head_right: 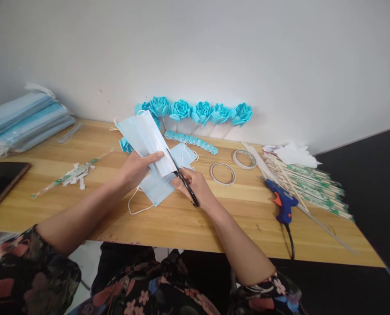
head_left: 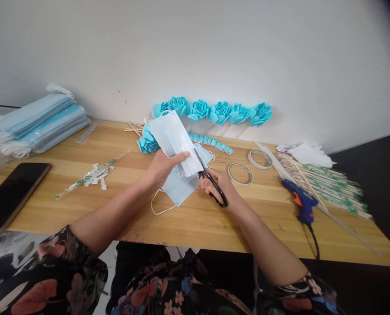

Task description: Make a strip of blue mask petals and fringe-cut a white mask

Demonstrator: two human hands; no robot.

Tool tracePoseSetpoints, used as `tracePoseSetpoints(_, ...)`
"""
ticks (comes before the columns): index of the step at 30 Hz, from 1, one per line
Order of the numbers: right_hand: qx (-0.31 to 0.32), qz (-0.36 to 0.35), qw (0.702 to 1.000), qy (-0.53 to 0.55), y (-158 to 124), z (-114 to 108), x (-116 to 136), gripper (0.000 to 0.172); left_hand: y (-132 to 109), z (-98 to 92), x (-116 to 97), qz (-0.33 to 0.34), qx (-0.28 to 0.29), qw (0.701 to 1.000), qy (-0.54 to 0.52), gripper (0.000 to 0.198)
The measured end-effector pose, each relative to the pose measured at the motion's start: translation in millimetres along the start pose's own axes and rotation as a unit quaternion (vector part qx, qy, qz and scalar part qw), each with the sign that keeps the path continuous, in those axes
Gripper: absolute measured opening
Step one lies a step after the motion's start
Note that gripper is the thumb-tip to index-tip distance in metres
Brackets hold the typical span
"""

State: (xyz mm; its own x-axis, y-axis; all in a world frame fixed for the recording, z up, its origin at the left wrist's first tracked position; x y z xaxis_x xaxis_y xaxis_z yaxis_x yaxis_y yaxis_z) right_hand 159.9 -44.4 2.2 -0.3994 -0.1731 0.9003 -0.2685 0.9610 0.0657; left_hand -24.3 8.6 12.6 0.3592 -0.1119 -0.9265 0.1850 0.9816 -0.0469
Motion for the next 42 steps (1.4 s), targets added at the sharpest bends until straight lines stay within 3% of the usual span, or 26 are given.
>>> tracePoseSetpoints(12,-0.005,0.018,0.999,0.029,2.4,-0.9,0.9,0.056,-1.1,-0.7,-0.9,0.042,-0.014,0.994,0.102,0.040)
tracePoseSetpoints(26,0.003,-0.001,0.999,0.033,1.1,-1.6,1.7,0.056,-3.6,0.4,7.9,0.033,0.034,0.993,0.109,0.039)
tracePoseSetpoints(42,-0.017,0.008,1.000,0.014,-2.4,-3.5,14.5,0.059,-4.8,2.7,4.8,0.035,0.035,0.991,0.123,0.039)
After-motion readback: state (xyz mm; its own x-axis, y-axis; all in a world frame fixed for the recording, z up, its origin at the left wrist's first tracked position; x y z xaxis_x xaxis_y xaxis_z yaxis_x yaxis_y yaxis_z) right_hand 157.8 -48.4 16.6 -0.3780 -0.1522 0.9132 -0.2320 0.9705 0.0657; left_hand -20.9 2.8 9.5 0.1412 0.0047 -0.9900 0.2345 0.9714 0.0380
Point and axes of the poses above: each hand's wrist, its own y-axis towards the middle knuckle, its own z-axis out of the palm, x = y × z, the point moved 1 cm from there along y, towards the middle knuckle, and after that the axes turned 3 degrees about -y, right-handed, at the moved point
